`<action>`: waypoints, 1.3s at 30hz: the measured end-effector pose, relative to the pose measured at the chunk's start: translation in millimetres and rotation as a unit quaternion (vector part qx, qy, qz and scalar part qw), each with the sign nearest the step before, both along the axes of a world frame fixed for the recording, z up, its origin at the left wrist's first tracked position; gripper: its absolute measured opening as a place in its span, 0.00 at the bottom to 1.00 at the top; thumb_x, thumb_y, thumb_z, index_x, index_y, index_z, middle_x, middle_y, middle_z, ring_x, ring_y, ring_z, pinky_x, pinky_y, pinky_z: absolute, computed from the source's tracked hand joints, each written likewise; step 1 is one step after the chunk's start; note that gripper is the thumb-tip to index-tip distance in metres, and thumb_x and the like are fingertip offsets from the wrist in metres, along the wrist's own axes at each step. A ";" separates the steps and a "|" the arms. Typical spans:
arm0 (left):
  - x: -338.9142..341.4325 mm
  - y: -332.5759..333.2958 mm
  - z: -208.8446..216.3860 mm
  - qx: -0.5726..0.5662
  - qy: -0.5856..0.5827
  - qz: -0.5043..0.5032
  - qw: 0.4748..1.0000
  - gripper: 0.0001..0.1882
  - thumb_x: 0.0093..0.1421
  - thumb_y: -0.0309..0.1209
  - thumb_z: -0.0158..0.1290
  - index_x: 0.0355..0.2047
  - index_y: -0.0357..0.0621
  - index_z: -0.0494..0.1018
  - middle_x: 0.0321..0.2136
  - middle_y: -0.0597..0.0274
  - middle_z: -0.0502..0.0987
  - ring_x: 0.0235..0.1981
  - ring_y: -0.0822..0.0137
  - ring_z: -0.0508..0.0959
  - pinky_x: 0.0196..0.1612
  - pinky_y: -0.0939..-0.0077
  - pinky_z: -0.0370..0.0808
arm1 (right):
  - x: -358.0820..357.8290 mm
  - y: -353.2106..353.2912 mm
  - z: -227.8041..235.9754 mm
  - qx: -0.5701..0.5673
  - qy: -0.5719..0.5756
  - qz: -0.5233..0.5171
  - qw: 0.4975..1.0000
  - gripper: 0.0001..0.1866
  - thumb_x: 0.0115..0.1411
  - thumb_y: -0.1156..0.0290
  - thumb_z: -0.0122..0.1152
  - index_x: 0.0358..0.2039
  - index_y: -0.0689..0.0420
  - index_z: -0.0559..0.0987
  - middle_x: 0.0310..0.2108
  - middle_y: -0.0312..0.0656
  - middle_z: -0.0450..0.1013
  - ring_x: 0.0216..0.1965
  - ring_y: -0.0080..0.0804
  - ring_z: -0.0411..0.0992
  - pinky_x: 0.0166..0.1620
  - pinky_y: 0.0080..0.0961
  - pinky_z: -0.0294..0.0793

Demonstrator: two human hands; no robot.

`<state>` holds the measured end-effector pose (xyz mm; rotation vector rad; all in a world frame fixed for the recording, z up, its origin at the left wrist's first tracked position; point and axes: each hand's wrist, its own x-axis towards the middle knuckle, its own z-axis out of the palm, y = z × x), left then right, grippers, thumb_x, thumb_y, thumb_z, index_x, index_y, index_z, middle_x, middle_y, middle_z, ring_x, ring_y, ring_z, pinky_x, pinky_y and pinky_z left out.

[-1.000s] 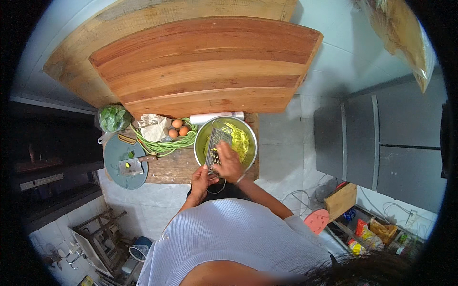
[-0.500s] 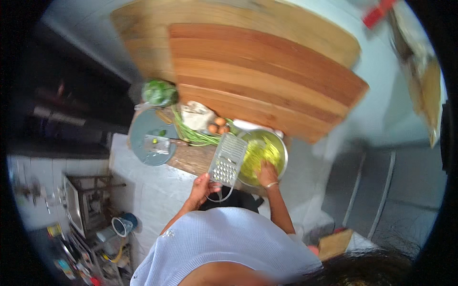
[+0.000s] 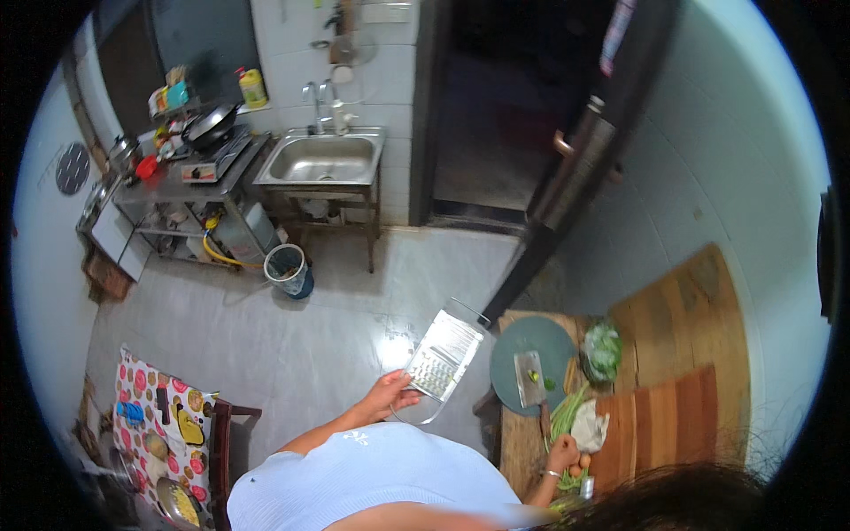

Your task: The person grates a green vegetable into a metal bowl using a handheld grater. After finishing, they rinse the grater under a kitchen faucet and place it on a drying rack. Finally, they pick up a knife and a small piece of vegetable on a cutting board.

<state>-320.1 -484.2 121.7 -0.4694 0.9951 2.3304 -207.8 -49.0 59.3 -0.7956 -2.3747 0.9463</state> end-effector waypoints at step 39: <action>-660.4 -529.3 12.3 -0.064 -0.067 0.321 0.942 0.16 0.61 0.38 0.46 0.43 0.40 0.64 0.36 0.56 0.74 0.33 0.63 0.77 0.32 0.76 0.76 | -1062.6 -825.1 41.2 0.310 0.014 0.472 0.825 0.34 0.48 0.64 0.58 0.55 0.61 0.60 0.56 0.44 0.56 0.59 0.40 0.52 0.48 0.42 0.61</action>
